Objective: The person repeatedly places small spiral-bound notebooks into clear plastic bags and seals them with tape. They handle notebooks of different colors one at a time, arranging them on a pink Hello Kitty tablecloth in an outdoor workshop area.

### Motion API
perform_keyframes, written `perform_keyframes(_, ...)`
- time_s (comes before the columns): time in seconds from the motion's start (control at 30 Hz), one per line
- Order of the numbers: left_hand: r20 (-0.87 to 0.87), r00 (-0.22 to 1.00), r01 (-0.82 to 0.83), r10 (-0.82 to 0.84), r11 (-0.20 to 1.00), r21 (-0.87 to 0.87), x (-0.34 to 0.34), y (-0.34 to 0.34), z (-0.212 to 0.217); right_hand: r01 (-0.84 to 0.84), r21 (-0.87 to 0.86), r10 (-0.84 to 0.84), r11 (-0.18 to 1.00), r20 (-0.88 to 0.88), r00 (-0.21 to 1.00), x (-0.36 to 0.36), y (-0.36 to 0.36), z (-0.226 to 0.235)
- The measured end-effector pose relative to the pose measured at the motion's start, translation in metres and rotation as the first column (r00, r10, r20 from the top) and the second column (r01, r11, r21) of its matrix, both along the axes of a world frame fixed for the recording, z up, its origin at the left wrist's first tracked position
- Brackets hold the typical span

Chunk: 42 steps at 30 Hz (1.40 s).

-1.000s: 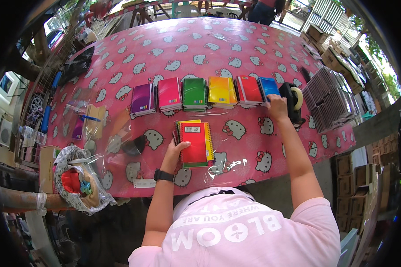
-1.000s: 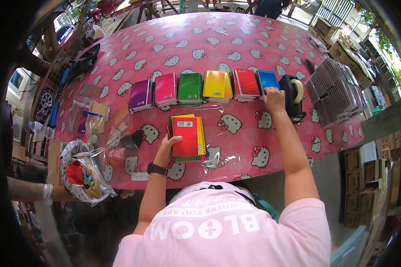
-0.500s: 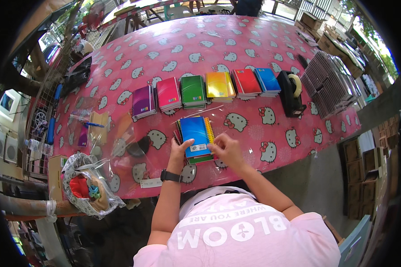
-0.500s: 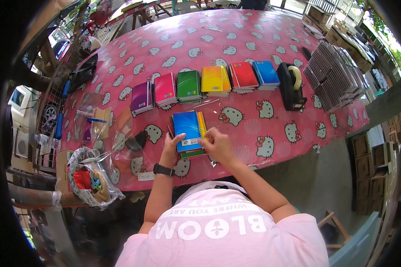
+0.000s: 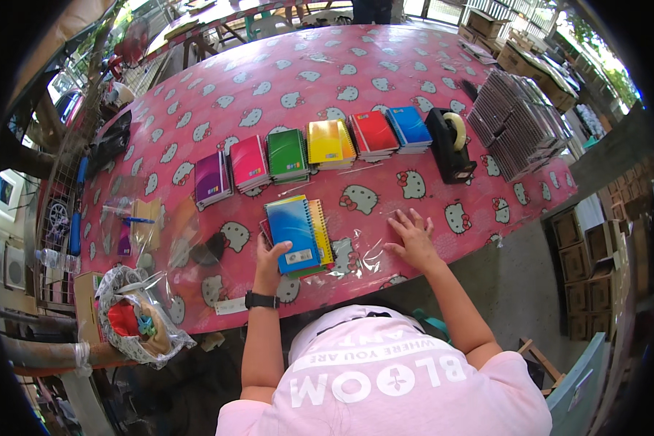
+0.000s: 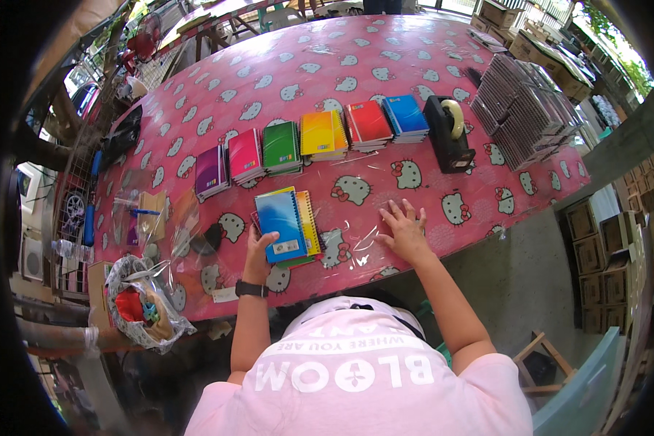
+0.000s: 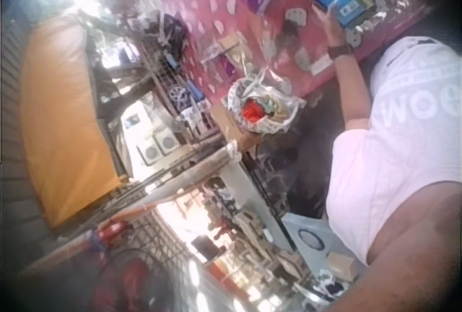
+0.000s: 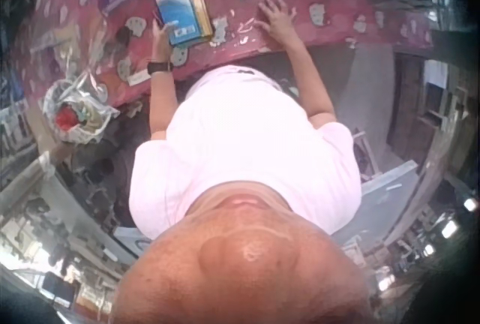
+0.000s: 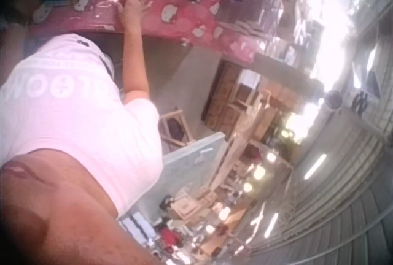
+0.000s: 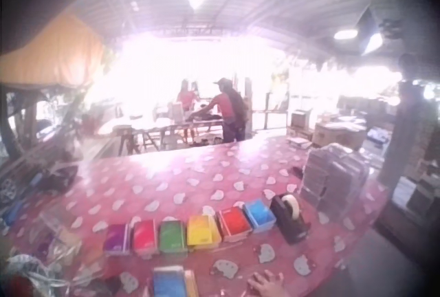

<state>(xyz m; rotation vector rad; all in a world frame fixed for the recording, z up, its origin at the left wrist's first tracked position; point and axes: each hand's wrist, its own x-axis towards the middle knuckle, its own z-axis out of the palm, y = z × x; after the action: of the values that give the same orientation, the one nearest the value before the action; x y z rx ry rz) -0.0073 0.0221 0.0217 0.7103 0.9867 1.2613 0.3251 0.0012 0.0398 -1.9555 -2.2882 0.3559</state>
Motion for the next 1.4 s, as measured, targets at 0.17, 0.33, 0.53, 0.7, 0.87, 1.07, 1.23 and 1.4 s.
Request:
perform_keyframes(0.17,-0.041,0.992,0.122,-0.116,0.965,0.230,0.043,-0.010,0.033,-0.109,0.065,0.104,0.992,-0.908,0.405,-0.043,0.011,0.046)
perform_keyframes(0.33,-0.343,0.904,0.393,-0.255,0.811,0.434,0.075,0.001,0.025,-0.296,-0.070,-0.006,0.953,-0.977,0.213,-0.036,0.024,0.028)
perform_keyframes(0.53,-0.416,0.909,0.193,-0.001,0.887,0.419,0.120,-0.006,0.009,-0.182,-0.068,-0.027,0.981,-0.975,0.219,-0.036,0.023,0.014)
perform_keyframes(0.7,-0.498,0.865,0.197,0.061,0.871,0.449,0.123,-0.012,0.002,-0.222,-0.049,0.002,0.974,-0.975,0.222,-0.032,0.027,-0.003)
perform_keyframes(0.87,-0.589,0.806,0.251,0.063,0.864,0.436,0.118,-0.014,-0.012,-0.232,-0.031,0.043,0.972,-0.950,0.310,-0.032,0.023,-0.012)
perform_keyframes(1.07,-0.491,0.870,0.216,0.035,0.869,0.445,0.120,-0.009,0.006,-0.315,-0.154,-0.060,0.937,-0.956,0.288,-0.024,0.032,-0.013)
perform_keyframes(1.23,-0.286,0.953,0.085,-0.102,0.994,-0.071,0.112,0.027,0.003,0.167,0.015,-0.116,0.986,-0.662,0.740,0.022,0.049,-0.009)
perform_keyframes(1.4,-0.461,0.870,0.048,-0.176,0.960,-0.277,0.113,0.047,-0.020,0.238,0.346,-0.162,0.907,-0.236,0.958,0.041,0.040,-0.031)
